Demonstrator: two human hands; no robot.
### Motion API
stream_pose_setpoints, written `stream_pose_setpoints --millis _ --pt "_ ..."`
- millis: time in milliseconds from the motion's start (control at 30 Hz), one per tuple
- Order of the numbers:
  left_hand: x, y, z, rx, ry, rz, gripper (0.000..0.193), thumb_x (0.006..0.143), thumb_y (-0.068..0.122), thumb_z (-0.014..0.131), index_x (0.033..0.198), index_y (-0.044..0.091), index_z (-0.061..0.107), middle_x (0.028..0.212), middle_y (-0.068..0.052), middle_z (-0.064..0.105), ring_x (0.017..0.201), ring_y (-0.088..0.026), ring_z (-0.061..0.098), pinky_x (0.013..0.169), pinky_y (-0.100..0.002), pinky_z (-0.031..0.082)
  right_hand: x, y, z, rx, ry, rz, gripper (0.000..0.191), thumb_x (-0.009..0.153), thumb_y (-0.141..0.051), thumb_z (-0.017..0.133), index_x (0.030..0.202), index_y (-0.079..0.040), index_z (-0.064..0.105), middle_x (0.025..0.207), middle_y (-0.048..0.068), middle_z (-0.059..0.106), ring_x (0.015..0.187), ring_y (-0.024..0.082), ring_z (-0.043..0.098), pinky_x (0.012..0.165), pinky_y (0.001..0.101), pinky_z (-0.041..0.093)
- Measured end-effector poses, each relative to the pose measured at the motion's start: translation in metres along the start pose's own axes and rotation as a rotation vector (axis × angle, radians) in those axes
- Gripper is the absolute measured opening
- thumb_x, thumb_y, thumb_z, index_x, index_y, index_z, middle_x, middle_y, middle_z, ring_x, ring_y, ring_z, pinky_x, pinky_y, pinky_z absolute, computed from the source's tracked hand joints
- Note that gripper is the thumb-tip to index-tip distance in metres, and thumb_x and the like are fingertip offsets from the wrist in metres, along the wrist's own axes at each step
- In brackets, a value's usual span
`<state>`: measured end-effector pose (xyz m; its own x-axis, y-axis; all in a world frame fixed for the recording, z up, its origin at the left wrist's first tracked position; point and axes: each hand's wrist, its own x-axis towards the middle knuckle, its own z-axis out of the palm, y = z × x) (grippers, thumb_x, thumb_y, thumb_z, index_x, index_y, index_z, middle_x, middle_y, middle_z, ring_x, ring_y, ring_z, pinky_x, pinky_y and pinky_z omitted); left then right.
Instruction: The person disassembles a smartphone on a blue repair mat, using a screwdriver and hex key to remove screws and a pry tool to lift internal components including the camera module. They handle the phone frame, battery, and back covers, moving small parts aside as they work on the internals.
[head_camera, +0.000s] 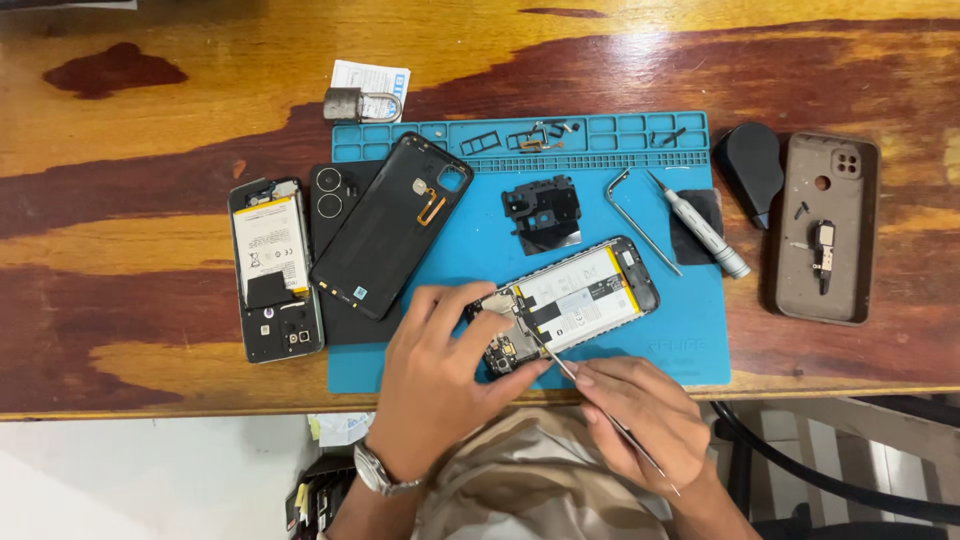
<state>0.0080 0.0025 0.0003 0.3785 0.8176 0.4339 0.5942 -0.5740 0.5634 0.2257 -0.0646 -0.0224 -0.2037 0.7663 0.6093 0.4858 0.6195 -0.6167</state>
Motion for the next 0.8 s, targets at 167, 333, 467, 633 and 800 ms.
stream_pose_setpoints --millis 167,333,467,633,800 --pt "-0.012 0.011 0.013 0.037 0.114 -0.064 0.043 0.067 0.029 0.094 0.097 0.01 0.069 0.119 -0.009 0.064 0.103 -0.032 0.06 0.083 -0.044 0.053 -0.001 0.0 -0.001 -0.024 -0.012 -0.015 0.028 0.081 0.007 0.074 0.109 0.011 0.069 0.106 0.022 0.074 0.094 0.033 0.075 0.082 0.0413 0.061" --pt "-0.016 0.009 0.015 0.033 0.11 -0.041 0.046 0.067 0.031 0.094 0.098 0.009 0.07 0.123 -0.01 0.063 0.105 -0.033 0.059 0.084 -0.045 0.052 -0.005 0.002 0.001 -0.057 -0.034 -0.059 0.028 0.081 0.009 0.073 0.109 0.011 0.069 0.108 0.023 0.074 0.094 0.033 0.075 0.083 0.0422 0.061" --pt "-0.013 0.004 0.006 -0.047 0.025 -0.004 0.054 0.067 0.035 0.095 0.102 0.006 0.067 0.127 -0.014 0.06 0.109 -0.037 0.057 0.091 -0.048 0.051 -0.006 0.003 0.003 -0.076 -0.026 -0.074 0.027 0.081 0.009 0.074 0.108 0.011 0.069 0.106 0.023 0.074 0.095 0.033 0.076 0.084 0.0427 0.061" --pt "-0.009 0.002 -0.003 -0.139 -0.019 0.004 0.054 0.067 0.031 0.093 0.106 0.006 0.066 0.127 -0.015 0.059 0.111 -0.038 0.057 0.093 -0.048 0.051 -0.006 0.001 0.005 -0.13 -0.034 -0.117 0.025 0.082 0.008 0.075 0.106 0.009 0.068 0.106 0.023 0.074 0.096 0.034 0.075 0.084 0.0434 0.061" --pt "-0.009 0.002 -0.005 -0.144 -0.038 0.001 0.048 0.071 0.025 0.092 0.107 0.006 0.066 0.127 -0.014 0.061 0.111 -0.037 0.057 0.092 -0.046 0.053 -0.004 -0.004 0.003 -0.157 -0.088 -0.131 0.031 0.081 0.005 0.076 0.11 0.009 0.068 0.111 0.023 0.073 0.101 0.035 0.074 0.086 0.0455 0.06"
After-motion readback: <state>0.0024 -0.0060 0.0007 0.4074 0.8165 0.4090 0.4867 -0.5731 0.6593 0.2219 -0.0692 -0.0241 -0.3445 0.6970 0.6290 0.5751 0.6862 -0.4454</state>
